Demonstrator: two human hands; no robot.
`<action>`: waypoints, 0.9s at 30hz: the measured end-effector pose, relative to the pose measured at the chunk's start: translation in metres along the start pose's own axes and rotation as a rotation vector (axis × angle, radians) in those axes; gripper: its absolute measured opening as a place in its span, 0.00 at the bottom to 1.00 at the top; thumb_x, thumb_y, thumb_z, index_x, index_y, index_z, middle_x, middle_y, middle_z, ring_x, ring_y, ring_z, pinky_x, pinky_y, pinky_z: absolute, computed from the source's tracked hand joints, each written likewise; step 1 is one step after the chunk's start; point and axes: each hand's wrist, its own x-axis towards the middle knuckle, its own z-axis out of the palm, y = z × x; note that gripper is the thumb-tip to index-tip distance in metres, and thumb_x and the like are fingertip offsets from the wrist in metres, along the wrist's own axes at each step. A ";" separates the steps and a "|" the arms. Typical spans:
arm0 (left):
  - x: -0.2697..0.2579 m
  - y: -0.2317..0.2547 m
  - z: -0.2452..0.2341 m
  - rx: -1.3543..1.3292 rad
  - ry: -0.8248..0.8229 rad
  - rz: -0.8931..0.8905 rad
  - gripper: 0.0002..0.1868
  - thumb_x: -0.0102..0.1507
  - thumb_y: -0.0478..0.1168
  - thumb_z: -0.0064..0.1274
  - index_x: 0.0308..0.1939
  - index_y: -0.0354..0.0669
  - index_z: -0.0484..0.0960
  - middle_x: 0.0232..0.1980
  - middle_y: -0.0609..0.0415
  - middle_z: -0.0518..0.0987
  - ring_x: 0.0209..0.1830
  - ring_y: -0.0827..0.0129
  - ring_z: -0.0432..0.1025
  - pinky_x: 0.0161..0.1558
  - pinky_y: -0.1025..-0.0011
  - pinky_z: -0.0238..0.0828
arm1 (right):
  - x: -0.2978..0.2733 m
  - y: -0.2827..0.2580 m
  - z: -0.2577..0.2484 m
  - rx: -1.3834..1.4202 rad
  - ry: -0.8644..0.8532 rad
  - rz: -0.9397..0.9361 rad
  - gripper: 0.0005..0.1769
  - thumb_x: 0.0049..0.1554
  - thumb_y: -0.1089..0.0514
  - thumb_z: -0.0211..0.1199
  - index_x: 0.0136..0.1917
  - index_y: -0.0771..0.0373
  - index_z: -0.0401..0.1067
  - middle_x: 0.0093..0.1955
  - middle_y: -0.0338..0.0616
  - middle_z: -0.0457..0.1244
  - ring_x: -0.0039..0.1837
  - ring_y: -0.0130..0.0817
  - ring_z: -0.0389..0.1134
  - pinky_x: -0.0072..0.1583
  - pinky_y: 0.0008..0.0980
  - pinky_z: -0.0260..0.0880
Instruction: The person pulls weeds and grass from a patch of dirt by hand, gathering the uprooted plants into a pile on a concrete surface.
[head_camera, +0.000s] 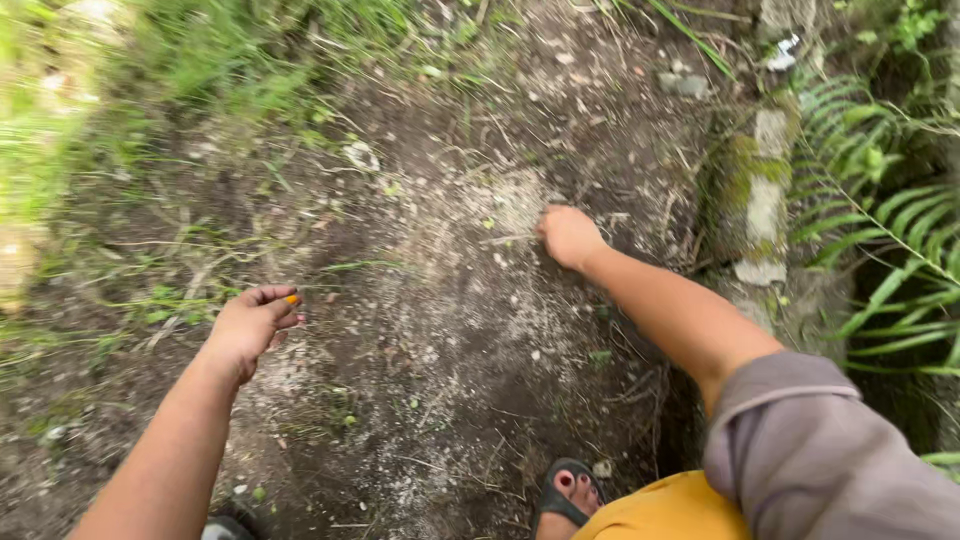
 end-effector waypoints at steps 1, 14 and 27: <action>0.000 -0.002 0.012 0.007 -0.007 -0.009 0.16 0.66 0.40 0.55 0.58 0.42 0.80 0.48 0.58 0.82 0.43 0.71 0.76 0.39 0.72 0.71 | -0.006 0.004 -0.008 0.103 0.082 -0.065 0.08 0.53 0.61 0.60 0.39 0.63 0.79 0.47 0.53 0.69 0.52 0.52 0.71 0.55 0.46 0.72; -0.093 0.028 0.251 0.725 -0.407 0.621 0.16 0.61 0.41 0.58 0.53 0.47 0.83 0.55 0.47 0.83 0.54 0.52 0.78 0.58 0.59 0.72 | -0.199 -0.027 -0.024 -0.034 -0.629 0.242 0.22 0.48 0.49 0.77 0.48 0.67 0.79 0.52 0.55 0.69 0.56 0.51 0.72 0.58 0.42 0.75; -0.153 0.046 0.276 1.242 -0.855 0.959 0.23 0.52 0.41 0.66 0.51 0.50 0.82 0.56 0.52 0.80 0.60 0.54 0.72 0.64 0.56 0.64 | -0.196 0.011 -0.027 -0.024 -0.108 0.210 0.10 0.57 0.67 0.55 0.50 0.70 0.74 0.56 0.57 0.62 0.55 0.47 0.67 0.54 0.43 0.77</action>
